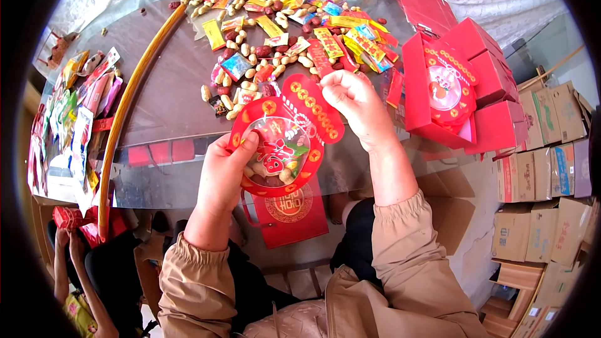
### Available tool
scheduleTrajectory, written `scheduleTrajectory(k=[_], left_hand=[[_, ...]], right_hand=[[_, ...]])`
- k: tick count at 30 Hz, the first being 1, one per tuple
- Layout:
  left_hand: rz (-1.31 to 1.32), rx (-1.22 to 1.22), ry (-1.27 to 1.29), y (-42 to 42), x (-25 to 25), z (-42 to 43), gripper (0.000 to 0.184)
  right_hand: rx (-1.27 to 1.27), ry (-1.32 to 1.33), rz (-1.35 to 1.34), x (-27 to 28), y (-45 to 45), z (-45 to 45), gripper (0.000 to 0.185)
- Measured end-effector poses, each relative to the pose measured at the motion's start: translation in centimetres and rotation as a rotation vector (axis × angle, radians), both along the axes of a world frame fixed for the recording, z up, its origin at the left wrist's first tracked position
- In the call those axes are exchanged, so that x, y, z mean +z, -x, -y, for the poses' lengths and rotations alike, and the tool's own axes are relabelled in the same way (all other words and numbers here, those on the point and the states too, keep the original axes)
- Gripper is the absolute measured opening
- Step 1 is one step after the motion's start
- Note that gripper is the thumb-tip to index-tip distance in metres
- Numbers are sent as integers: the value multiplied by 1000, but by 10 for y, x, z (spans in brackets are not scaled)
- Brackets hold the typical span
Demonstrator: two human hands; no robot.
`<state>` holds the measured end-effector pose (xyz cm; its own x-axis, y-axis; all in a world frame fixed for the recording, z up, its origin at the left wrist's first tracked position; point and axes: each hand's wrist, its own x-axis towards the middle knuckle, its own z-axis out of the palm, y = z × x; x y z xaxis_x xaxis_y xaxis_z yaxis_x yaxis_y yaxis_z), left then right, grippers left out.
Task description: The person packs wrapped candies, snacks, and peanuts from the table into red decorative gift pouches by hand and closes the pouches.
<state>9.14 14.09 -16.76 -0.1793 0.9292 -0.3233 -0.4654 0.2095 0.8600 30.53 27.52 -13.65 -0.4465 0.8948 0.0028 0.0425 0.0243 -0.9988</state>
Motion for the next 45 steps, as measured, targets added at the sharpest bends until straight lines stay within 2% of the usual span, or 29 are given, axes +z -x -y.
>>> scheduleTrajectory(k=[8, 11, 14, 17, 20, 23, 27, 32, 38, 45], left_hand=[[42, 87, -4, -6, 6, -2, 21], [5, 10, -5, 0, 0, -1, 18], [60, 118, 9, -14, 13, -2, 16], [-23, 2, 6, 0, -1, 1, 15], [2, 24, -16, -1, -2, 1, 15], [8, 18, -8, 0, -1, 1, 16], [33, 29, -30, -1, -3, 0, 15], [80, 41, 7, -8, 8, 0, 14], [18, 10, -4, -1, -7, 0, 14], [56, 55, -20, -7, 0, -1, 14]], right_hand=[[111, 87, 53, 1, -5, -1, 21], [189, 152, -31, 5, 0, 7, 28], [216, 223, -124, 11, 5, 13, 29], [262, 161, -35, 2, -2, 5, 29], [268, 125, 28, -2, -5, 3, 36], [284, 143, 43, 2, -5, 4, 33], [283, 156, 121, -8, -16, -3, 17], [365, 170, 65, 9, -12, 7, 19], [195, 128, -107, 9, 4, 14, 29], [244, 193, -60, 5, -4, 9, 41]])
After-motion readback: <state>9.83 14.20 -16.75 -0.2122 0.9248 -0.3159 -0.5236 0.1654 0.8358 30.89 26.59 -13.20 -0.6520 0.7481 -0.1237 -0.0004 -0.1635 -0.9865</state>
